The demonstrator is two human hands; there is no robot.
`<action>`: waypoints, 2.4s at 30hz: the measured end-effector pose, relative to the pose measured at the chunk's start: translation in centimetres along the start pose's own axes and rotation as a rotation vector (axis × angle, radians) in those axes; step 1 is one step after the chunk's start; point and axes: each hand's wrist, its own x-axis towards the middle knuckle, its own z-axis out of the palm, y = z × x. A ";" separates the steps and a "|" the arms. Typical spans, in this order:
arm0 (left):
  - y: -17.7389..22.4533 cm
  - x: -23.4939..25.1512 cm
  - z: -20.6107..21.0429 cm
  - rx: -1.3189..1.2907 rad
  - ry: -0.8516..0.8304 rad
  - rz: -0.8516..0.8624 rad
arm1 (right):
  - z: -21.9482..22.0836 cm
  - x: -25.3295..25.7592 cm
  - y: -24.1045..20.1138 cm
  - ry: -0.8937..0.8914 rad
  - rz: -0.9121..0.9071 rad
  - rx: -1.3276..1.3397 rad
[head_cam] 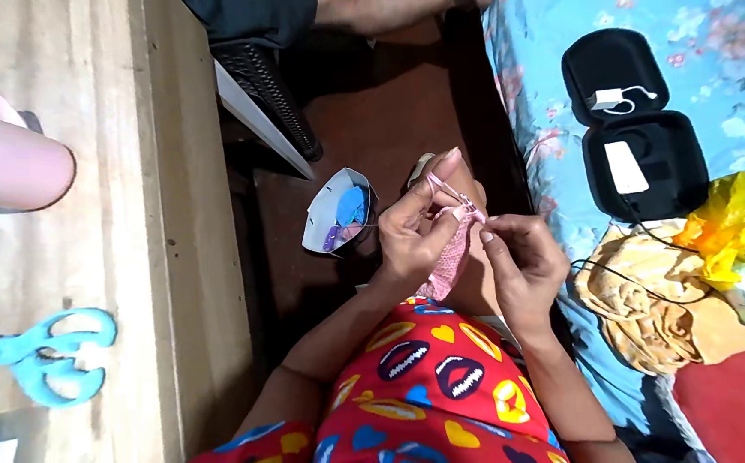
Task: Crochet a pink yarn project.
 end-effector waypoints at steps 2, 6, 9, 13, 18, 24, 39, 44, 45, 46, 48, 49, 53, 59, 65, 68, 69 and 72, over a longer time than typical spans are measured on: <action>-0.1 0.4 -0.1 -0.071 0.035 -0.031 | 0.2 -0.1 0.5 0.051 -0.179 -0.231; 1.3 0.3 -0.6 -0.085 -0.008 -0.161 | 0.2 -0.2 0.6 0.089 -0.328 -0.464; 0.8 1.1 -1.1 -0.138 -0.018 -0.196 | 0.1 -0.1 0.5 0.072 -0.361 -0.523; 0.2 2.1 -2.3 -0.203 -0.078 -0.257 | -0.4 -0.2 0.4 0.020 -0.363 -0.563; 0.1 2.7 -3.3 -0.269 -0.155 -0.360 | -1.3 -0.2 0.5 -0.078 -0.285 -0.433; -3.3 2.3 -5.7 -0.553 -0.320 -0.452 | -2.2 0.3 1.0 -0.170 -0.145 -0.126; -1.5 1.5 -3.9 -0.241 -0.284 -0.501 | -2.6 1.6 1.8 -0.387 0.358 0.435; -2.8 2.7 -8.8 -0.091 -0.554 -0.479 | -3.8 2.0 2.8 -0.397 0.449 0.575; -3.1 2.9 -9.3 -0.128 -0.573 -0.433 | -3.8 2.1 3.0 -0.404 0.453 0.575; -3.4 3.0 -9.2 -0.185 -0.572 -0.370 | -3.8 2.0 3.0 -0.413 0.456 0.571; -3.8 3.2 -8.2 -0.296 -0.536 -0.253 | -3.6 2.0 3.0 -0.426 0.459 0.563; -3.9 3.4 -7.4 -0.339 -0.517 -0.211 | -3.6 2.2 3.0 -0.431 0.455 0.563; -3.3 3.4 -3.7 -0.317 -0.447 -0.152 | -3.8 2.3 2.9 -0.414 0.417 0.535; -2.4 2.4 -0.9 -0.127 -0.239 -0.219 | -3.2 1.6 1.8 -0.278 0.363 0.275; -1.0 0.9 -0.1 0.125 -0.140 -0.245 | -1.7 0.4 1.4 -0.131 0.120 -0.133; -1.9 -0.4 0.3 0.379 -0.152 0.091 | -1.1 0.3 0.9 -0.104 -0.038 -0.306; -2.5 -0.7 0.5 0.412 -0.141 0.214 | -1.1 0.4 0.5 -0.104 -0.007 -0.268; -2.8 -1.2 0.6 0.328 -0.105 0.297 | -1.4 1.0 -0.3 -0.112 0.312 0.222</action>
